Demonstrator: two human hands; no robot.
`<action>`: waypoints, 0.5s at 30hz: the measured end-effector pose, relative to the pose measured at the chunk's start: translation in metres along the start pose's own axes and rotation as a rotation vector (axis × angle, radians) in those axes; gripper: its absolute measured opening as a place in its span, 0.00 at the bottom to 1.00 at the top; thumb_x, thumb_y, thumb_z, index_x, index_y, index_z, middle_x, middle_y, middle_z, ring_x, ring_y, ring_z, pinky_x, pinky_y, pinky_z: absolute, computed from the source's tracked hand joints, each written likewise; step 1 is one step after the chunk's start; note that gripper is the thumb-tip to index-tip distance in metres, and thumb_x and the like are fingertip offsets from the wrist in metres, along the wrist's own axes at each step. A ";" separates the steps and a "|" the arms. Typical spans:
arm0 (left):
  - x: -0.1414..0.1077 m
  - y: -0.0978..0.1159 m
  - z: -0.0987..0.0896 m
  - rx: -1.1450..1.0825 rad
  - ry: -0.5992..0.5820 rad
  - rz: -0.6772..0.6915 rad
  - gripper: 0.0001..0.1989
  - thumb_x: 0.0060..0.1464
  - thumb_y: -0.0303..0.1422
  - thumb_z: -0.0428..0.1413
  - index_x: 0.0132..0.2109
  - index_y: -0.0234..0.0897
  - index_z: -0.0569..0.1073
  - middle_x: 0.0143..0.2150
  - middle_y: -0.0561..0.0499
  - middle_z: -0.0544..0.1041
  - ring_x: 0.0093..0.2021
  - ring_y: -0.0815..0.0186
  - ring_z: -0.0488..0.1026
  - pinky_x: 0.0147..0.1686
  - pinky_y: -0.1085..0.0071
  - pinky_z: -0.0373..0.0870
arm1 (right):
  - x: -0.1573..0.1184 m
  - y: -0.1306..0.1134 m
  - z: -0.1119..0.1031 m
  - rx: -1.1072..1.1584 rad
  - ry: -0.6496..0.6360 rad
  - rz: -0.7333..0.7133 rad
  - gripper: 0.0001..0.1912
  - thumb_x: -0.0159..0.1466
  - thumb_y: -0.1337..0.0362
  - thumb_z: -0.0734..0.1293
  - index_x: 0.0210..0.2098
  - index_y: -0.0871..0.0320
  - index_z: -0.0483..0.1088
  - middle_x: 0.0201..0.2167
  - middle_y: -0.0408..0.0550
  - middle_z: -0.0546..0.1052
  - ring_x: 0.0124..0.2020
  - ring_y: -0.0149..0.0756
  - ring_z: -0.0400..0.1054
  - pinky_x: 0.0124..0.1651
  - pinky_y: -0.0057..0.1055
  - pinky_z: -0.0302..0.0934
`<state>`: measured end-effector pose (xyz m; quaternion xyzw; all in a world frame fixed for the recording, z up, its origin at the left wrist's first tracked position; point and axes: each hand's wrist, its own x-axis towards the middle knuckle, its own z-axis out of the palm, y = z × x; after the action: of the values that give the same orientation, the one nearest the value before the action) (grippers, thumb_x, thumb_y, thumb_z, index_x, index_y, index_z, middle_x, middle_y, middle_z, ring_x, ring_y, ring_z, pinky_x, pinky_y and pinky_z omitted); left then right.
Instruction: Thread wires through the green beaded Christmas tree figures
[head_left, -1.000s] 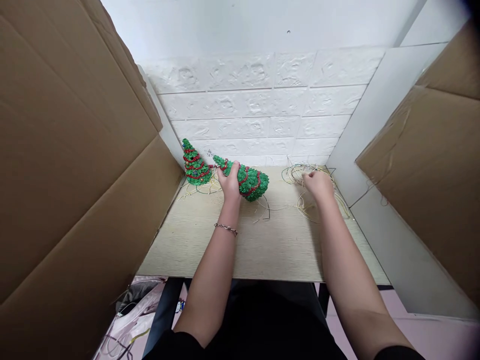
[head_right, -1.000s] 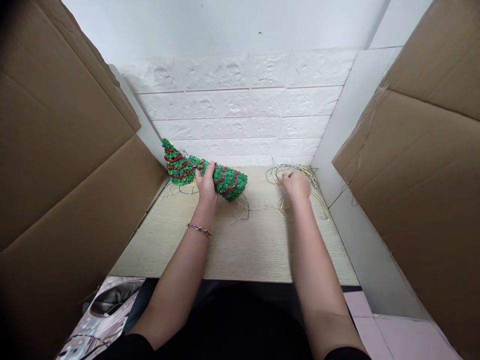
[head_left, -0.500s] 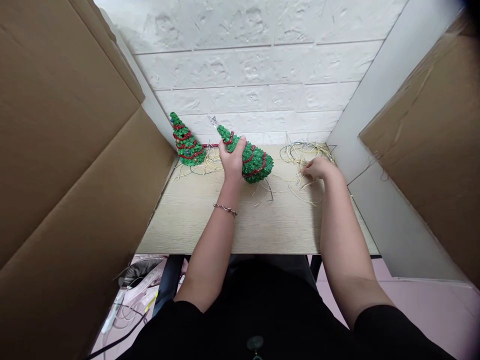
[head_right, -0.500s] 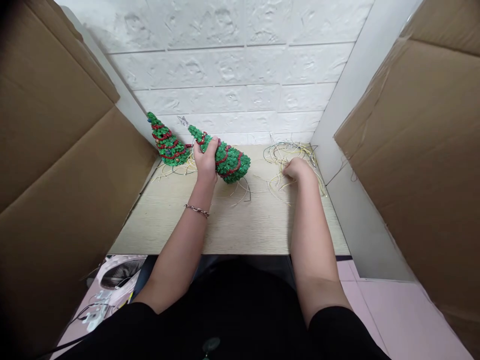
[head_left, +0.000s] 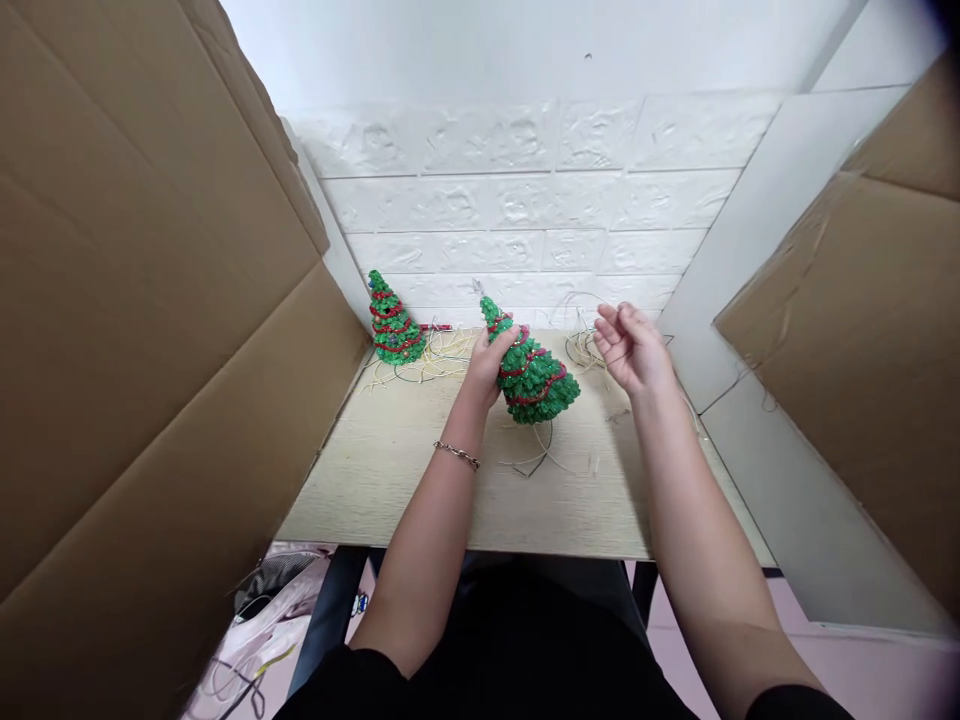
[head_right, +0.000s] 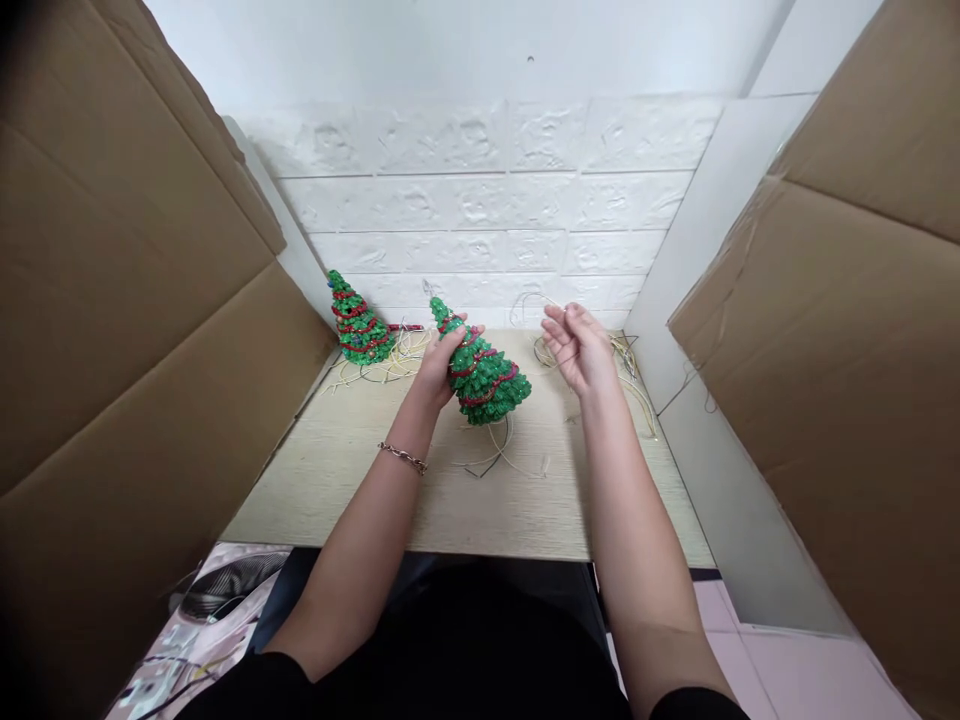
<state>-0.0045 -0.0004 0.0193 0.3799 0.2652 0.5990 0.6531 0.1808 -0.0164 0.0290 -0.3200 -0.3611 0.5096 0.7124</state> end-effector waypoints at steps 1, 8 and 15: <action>-0.002 0.000 0.000 -0.001 -0.033 -0.029 0.25 0.38 0.36 0.62 0.46 0.35 0.67 0.36 0.47 0.76 0.32 0.65 0.72 0.39 0.63 0.68 | -0.002 0.003 0.003 0.017 -0.061 0.054 0.05 0.56 0.66 0.65 0.31 0.56 0.63 0.32 0.41 0.75 0.28 0.25 0.70 0.32 0.23 0.66; -0.008 -0.001 0.000 0.039 -0.251 -0.164 0.25 0.36 0.37 0.63 0.45 0.36 0.68 0.37 0.46 0.76 0.32 0.63 0.73 0.39 0.62 0.68 | -0.009 0.018 0.014 -0.118 -0.402 0.298 0.09 0.51 0.70 0.67 0.31 0.59 0.63 0.19 0.39 0.70 0.14 0.20 0.57 0.17 0.16 0.51; -0.009 -0.003 0.001 0.093 -0.348 -0.206 0.20 0.36 0.36 0.64 0.40 0.35 0.72 0.35 0.48 0.76 0.32 0.65 0.73 0.35 0.69 0.69 | -0.007 0.017 0.005 -0.164 -0.475 0.417 0.07 0.50 0.67 0.67 0.29 0.60 0.65 0.12 0.33 0.57 0.13 0.19 0.46 0.15 0.16 0.41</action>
<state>-0.0034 -0.0098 0.0169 0.4783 0.2133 0.4413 0.7287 0.1668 -0.0181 0.0163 -0.3156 -0.4839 0.6740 0.4604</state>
